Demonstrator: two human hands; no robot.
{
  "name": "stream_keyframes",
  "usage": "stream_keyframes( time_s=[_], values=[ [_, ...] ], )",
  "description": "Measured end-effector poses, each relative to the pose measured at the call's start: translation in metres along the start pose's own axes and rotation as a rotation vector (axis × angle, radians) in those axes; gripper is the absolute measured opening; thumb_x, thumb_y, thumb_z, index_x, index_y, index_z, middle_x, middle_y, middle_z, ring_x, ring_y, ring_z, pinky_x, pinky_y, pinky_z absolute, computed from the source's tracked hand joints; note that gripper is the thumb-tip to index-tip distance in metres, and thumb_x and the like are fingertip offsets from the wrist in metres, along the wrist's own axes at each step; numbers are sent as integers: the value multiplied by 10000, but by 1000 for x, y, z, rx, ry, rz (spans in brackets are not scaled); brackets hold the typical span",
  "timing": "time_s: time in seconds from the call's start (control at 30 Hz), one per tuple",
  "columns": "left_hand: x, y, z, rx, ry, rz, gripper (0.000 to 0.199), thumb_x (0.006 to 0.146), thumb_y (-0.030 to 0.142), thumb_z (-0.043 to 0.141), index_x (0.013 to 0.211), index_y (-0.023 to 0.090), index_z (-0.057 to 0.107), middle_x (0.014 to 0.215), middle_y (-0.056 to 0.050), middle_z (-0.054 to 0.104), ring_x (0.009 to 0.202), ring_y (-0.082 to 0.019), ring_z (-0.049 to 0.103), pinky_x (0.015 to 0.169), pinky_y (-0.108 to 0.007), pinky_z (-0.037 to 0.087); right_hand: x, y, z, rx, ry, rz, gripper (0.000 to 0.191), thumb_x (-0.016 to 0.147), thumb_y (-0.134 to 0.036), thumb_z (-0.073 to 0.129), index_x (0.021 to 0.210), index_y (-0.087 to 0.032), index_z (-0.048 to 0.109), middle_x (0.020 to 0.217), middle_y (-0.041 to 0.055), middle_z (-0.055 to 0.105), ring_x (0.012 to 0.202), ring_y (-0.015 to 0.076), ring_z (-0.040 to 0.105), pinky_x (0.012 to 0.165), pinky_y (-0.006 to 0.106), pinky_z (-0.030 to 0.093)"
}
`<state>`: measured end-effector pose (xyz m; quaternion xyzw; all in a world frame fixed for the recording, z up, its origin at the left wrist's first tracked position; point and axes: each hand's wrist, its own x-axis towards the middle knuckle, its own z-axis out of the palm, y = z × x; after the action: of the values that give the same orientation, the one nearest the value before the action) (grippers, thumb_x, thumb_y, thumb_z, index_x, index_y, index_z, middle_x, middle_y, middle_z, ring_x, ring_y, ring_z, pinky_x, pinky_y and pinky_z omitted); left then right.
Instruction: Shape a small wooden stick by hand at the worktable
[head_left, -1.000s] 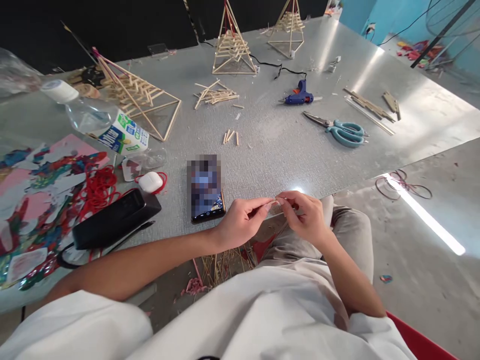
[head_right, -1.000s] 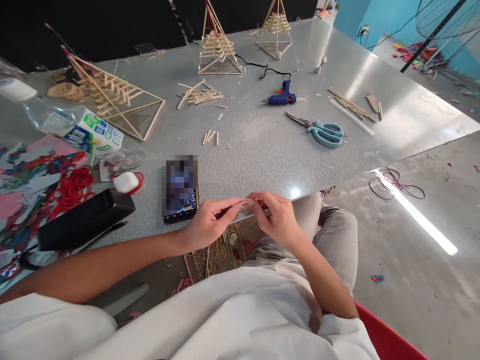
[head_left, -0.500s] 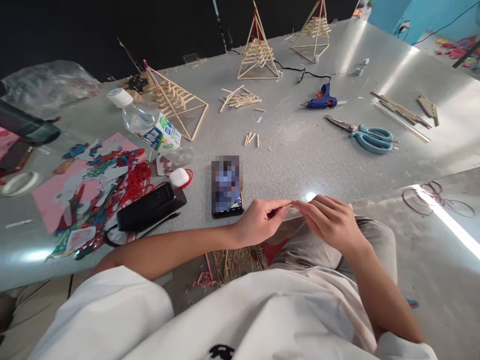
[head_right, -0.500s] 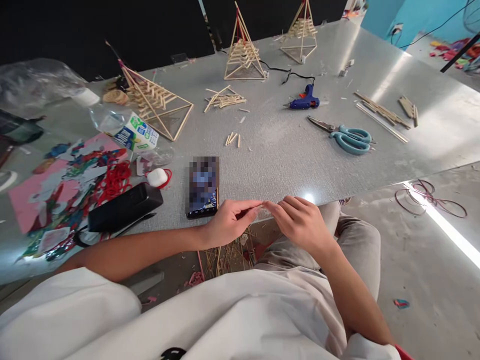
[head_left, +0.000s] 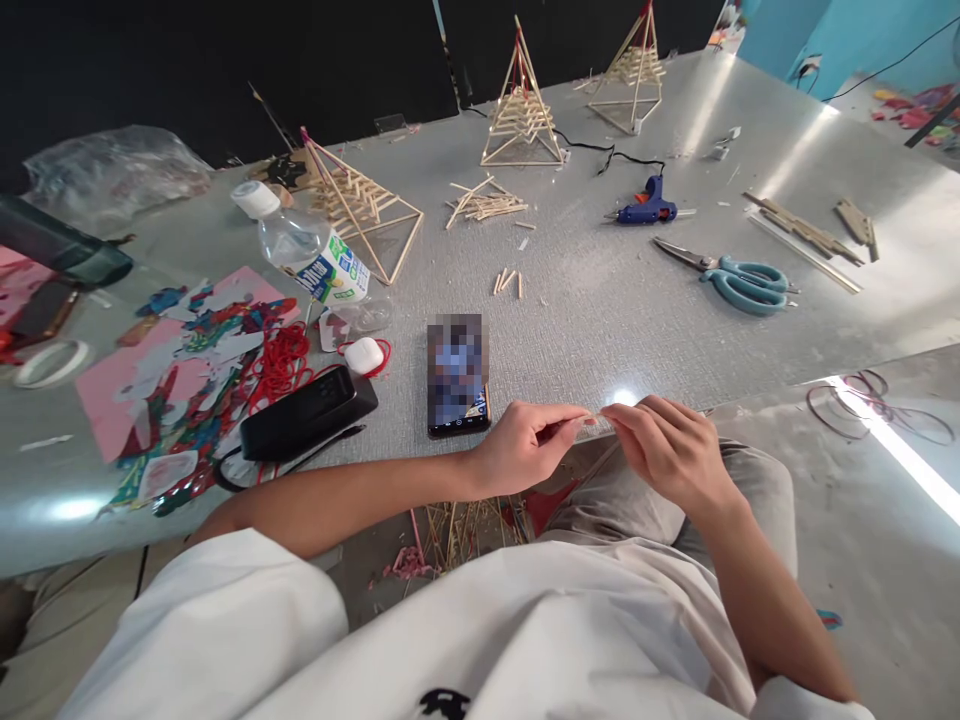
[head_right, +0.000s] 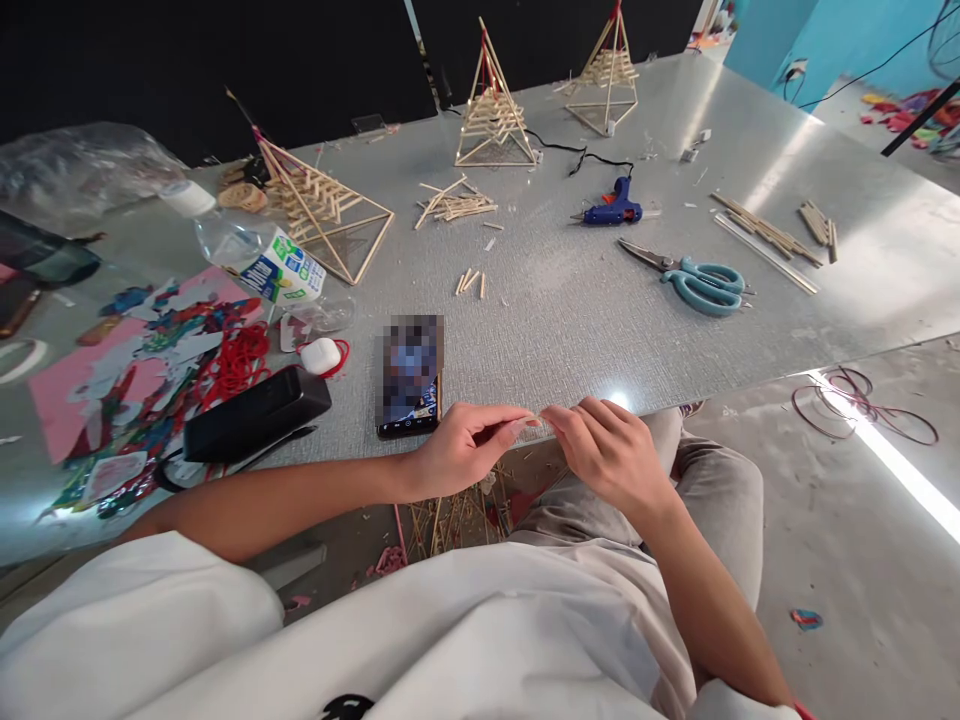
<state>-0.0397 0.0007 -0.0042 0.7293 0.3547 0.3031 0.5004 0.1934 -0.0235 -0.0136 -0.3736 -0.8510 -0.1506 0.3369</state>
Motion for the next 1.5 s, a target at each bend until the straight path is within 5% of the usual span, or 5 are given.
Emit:
stream_keyframes(
  time_s=[0.17, 0.33, 0.53, 0.8, 1.5],
  values=[
    [-1, 3, -2, -95, -33, -108, 361, 1051, 387, 529, 1060, 107, 756, 587, 72, 406, 517, -88, 307, 492, -245, 236, -25, -33, 10, 310, 165, 106, 153, 1008, -90, 583, 1115, -199, 583, 751, 0, 701, 591, 130, 539, 614, 272, 439],
    [-1, -2, -3, -224, -33, -135, 374, 1076, 469, 467, 921, 167, 625, 621, 72, 361, 558, -107, 324, 531, -258, 265, -54, -99, 69, 348, -632, 44, 226, 1087, -244, 470, 887, -201, 566, 664, 8, 662, 591, 158, 609, 590, 299, 373],
    [-2, -4, -4, -273, -52, -130, 384, 1102, 472, 452, 880, 180, 566, 639, 73, 370, 567, -104, 304, 560, -273, 274, -64, -109, 91, 275, -821, 121, 71, 1015, -175, 637, 1048, -128, 679, 861, 110, 767, 714, 201, 693, 610, 308, 412],
    [-2, -2, -3, -231, -33, -109, 471, 1103, 509, 446, 747, 201, 463, 666, 57, 377, 593, -104, 327, 569, -261, 307, -12, -55, 13, 324, 190, 312, 368, 1018, -125, 671, 1381, -164, 625, 794, -13, 748, 562, 90, 540, 608, 244, 447],
    [-3, 0, -2, 184, -60, 38, 421, 1099, 401, 433, 730, 199, 465, 586, 69, 377, 529, -84, 340, 536, -254, 273, 16, -19, -8, 0, -146, -22, 163, 1049, -79, 532, 1021, -162, 670, 670, -16, 612, 610, 143, 495, 586, 298, 363]
  ],
)
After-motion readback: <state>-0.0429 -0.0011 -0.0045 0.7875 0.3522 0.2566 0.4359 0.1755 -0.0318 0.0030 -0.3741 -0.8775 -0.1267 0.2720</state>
